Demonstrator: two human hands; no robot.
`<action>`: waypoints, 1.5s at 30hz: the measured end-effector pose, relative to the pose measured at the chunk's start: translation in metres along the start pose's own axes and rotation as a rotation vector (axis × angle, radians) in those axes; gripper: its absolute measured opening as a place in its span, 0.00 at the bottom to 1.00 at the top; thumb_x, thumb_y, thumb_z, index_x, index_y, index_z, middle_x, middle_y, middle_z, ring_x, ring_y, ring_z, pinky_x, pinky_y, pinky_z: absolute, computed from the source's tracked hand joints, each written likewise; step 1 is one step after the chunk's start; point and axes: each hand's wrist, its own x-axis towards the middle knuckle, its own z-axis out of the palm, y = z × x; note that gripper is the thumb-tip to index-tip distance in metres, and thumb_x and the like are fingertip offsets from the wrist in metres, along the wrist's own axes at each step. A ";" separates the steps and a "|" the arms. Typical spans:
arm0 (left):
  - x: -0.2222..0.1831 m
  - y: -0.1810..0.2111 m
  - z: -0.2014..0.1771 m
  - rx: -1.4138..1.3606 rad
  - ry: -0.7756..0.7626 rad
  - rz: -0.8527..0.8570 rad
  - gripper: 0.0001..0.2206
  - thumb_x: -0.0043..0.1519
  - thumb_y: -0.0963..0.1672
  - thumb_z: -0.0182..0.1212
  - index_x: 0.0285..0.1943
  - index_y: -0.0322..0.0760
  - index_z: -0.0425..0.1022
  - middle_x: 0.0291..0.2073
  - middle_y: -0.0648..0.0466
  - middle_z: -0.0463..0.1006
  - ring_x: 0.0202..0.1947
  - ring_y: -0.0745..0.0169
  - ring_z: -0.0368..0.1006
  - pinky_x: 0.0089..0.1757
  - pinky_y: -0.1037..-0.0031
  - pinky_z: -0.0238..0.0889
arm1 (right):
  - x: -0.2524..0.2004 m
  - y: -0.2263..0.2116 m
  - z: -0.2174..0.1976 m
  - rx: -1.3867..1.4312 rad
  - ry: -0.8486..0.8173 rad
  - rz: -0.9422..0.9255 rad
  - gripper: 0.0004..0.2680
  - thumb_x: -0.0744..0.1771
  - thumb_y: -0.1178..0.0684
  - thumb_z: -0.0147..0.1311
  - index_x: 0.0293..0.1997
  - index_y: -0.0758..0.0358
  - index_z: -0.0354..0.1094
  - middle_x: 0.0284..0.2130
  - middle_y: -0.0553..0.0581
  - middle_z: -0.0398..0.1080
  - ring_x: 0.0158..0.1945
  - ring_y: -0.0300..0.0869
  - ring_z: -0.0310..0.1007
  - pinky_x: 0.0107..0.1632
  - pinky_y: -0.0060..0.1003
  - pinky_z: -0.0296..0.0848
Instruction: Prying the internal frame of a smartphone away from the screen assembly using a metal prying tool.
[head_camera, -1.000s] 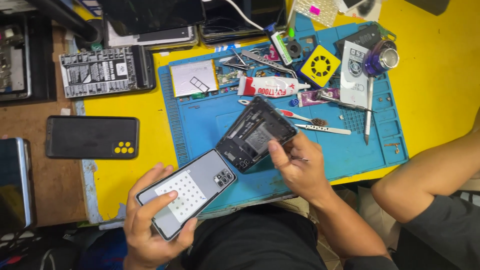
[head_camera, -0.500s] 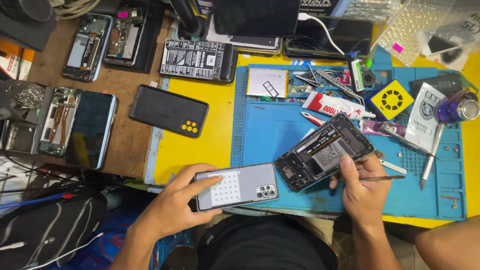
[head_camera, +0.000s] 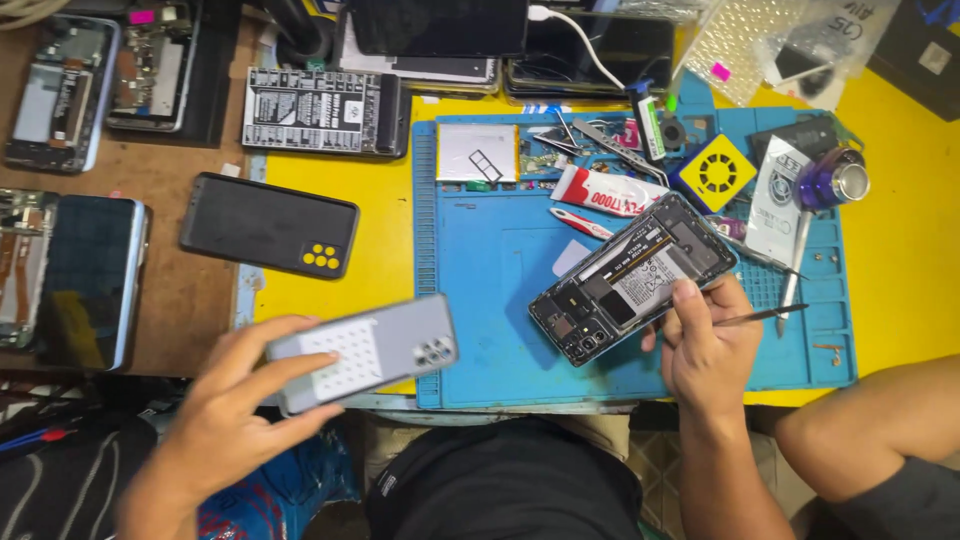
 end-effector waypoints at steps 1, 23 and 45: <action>0.001 -0.003 -0.007 0.057 0.048 0.029 0.25 0.48 0.44 0.77 0.57 0.44 0.79 0.63 0.45 0.71 0.62 0.47 0.69 0.56 0.60 0.69 | 0.001 0.000 -0.003 0.015 0.004 0.022 0.07 0.72 0.54 0.50 0.38 0.63 0.59 0.11 0.48 0.42 0.13 0.32 0.41 0.18 0.32 0.68; 0.118 0.019 0.030 -1.328 -0.152 -0.077 0.30 0.59 0.45 0.55 0.71 0.24 0.59 0.69 0.36 0.67 0.69 0.39 0.67 0.62 0.45 0.69 | 0.000 -0.052 0.049 0.023 -0.467 0.238 0.08 0.68 0.52 0.58 0.39 0.68 0.69 0.24 0.61 0.76 0.15 0.40 0.72 0.15 0.25 0.70; 0.210 0.072 0.090 -2.435 -0.201 -0.211 0.35 0.71 0.60 0.40 0.76 0.29 0.61 0.65 0.21 0.65 0.56 0.36 0.74 0.53 0.44 0.71 | 0.033 -0.040 -0.006 -1.193 -0.308 -0.738 0.07 0.70 0.61 0.61 0.53 0.65 0.73 0.40 0.61 0.65 0.44 0.56 0.65 0.47 0.48 0.61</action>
